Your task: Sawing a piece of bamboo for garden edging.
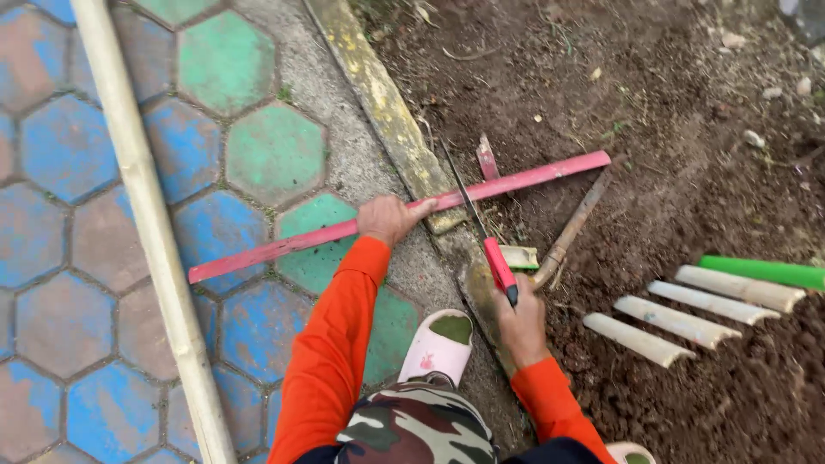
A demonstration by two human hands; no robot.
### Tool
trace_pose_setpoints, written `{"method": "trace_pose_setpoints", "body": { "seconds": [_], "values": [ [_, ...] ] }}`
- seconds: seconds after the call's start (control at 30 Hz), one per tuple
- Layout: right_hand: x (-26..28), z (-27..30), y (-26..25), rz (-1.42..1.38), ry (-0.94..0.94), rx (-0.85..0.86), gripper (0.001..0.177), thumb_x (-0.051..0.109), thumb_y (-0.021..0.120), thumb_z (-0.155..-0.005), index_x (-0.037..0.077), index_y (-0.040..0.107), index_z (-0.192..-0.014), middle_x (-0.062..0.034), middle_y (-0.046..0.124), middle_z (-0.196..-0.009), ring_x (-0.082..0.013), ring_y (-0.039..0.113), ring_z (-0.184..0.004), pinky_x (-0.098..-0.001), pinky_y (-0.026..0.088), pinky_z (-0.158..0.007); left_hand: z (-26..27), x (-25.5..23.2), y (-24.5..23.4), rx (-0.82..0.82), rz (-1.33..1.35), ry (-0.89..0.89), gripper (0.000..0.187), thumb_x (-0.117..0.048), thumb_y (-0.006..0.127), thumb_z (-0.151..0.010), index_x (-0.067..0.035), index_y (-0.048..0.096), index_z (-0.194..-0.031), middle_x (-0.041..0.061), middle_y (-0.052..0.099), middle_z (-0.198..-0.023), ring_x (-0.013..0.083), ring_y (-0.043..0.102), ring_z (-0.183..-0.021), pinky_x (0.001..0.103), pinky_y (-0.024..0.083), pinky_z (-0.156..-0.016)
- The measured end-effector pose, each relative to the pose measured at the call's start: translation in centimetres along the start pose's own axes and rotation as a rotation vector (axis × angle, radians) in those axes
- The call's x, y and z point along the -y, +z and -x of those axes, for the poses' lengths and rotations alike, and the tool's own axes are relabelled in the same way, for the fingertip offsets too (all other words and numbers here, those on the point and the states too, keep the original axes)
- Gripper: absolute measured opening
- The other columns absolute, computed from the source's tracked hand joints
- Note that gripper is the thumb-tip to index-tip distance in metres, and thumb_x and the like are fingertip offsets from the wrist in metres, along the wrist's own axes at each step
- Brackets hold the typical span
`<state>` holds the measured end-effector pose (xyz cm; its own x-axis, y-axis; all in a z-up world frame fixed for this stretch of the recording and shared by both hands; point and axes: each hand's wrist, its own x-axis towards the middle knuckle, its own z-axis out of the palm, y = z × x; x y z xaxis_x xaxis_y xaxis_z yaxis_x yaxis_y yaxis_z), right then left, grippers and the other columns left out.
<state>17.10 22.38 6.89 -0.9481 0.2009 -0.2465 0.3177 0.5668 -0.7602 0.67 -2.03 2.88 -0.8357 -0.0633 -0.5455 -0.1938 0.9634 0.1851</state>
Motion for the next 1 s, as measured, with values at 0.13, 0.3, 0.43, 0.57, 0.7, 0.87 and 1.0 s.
{"method": "trace_pose_setpoints", "body": {
  "seconds": [0.13,0.3,0.43,0.57,0.7,0.87,1.0],
  "values": [
    [-0.7,-3.0,1.8,0.062,0.054,-0.007,0.025,0.024,0.067,-0.09,0.004,0.061,-0.104,-0.0208,0.058,-0.065,-0.0389,0.059,-0.057,-0.0474,0.046,-0.058,-0.8,0.4,0.7,-0.075,0.033,0.038,0.102,-0.098,0.039,-0.073,-0.006,0.08,-0.088,0.02,0.075,-0.089,0.0358,0.075,-0.086,0.045,0.058,-0.071],
    [1.9,-0.7,-0.2,0.031,0.257,0.106,0.025,0.023,0.063,-0.089,0.006,0.06,-0.108,-0.0186,0.065,-0.067,-0.0354,0.066,-0.06,-0.0497,0.051,-0.058,-0.2,0.3,0.2,0.012,-0.008,0.009,0.105,-0.098,0.033,-0.076,-0.005,0.08,-0.085,0.018,0.076,-0.085,0.031,0.077,-0.082,0.043,0.06,-0.067],
    [0.6,-1.2,0.5,0.111,0.3,0.138,0.024,0.024,0.06,-0.091,0.009,0.06,-0.11,-0.0175,0.068,-0.067,-0.0355,0.069,-0.06,-0.0497,0.054,-0.06,-0.4,0.5,1.3,0.007,0.021,0.002,0.105,-0.099,0.034,-0.074,-0.005,0.079,-0.085,0.018,0.075,-0.083,0.0312,0.076,-0.08,0.043,0.06,-0.066],
    [0.4,-3.4,1.6,0.122,0.068,0.026,0.028,0.024,0.066,-0.09,0.005,0.06,-0.109,-0.022,0.067,-0.073,-0.041,0.067,-0.067,-0.0507,0.05,-0.064,-0.4,0.6,1.0,-0.059,-0.014,0.03,0.105,-0.099,0.034,-0.076,-0.005,0.08,-0.085,0.018,0.076,-0.083,0.0311,0.077,-0.08,0.043,0.059,-0.068],
    [0.7,0.4,-0.6,0.088,0.158,0.055,0.032,0.024,0.065,-0.087,0.008,0.062,-0.115,-0.0243,0.066,-0.073,-0.0424,0.068,-0.067,-0.0505,0.051,-0.064,-0.7,0.6,1.3,-0.03,-0.018,0.033,0.104,-0.097,0.034,-0.076,-0.004,0.08,-0.086,0.018,0.076,-0.085,0.0314,0.077,-0.082,0.043,0.061,-0.07],
    [-0.8,-2.8,2.1,0.131,0.137,0.032,0.031,0.025,0.066,-0.087,0.007,0.061,-0.112,-0.0233,0.066,-0.074,-0.0431,0.068,-0.069,-0.0513,0.05,-0.065,-0.5,0.7,1.3,-0.066,0.017,0.038,0.103,-0.097,0.037,-0.075,-0.005,0.08,-0.088,0.02,0.075,-0.088,0.0341,0.076,-0.085,0.045,0.06,-0.073],
    [-1.2,-2.5,1.4,0.096,0.043,0.012,0.03,0.025,0.067,-0.088,0.006,0.061,-0.11,-0.0243,0.065,-0.074,-0.0459,0.065,-0.073,-0.0513,0.049,-0.066,-0.7,1.0,2.3,-0.117,0.079,0.017,0.101,-0.097,0.042,-0.074,-0.004,0.08,-0.089,0.022,0.075,-0.089,0.0389,0.075,-0.088,0.048,0.059,-0.075]
  ]
}}
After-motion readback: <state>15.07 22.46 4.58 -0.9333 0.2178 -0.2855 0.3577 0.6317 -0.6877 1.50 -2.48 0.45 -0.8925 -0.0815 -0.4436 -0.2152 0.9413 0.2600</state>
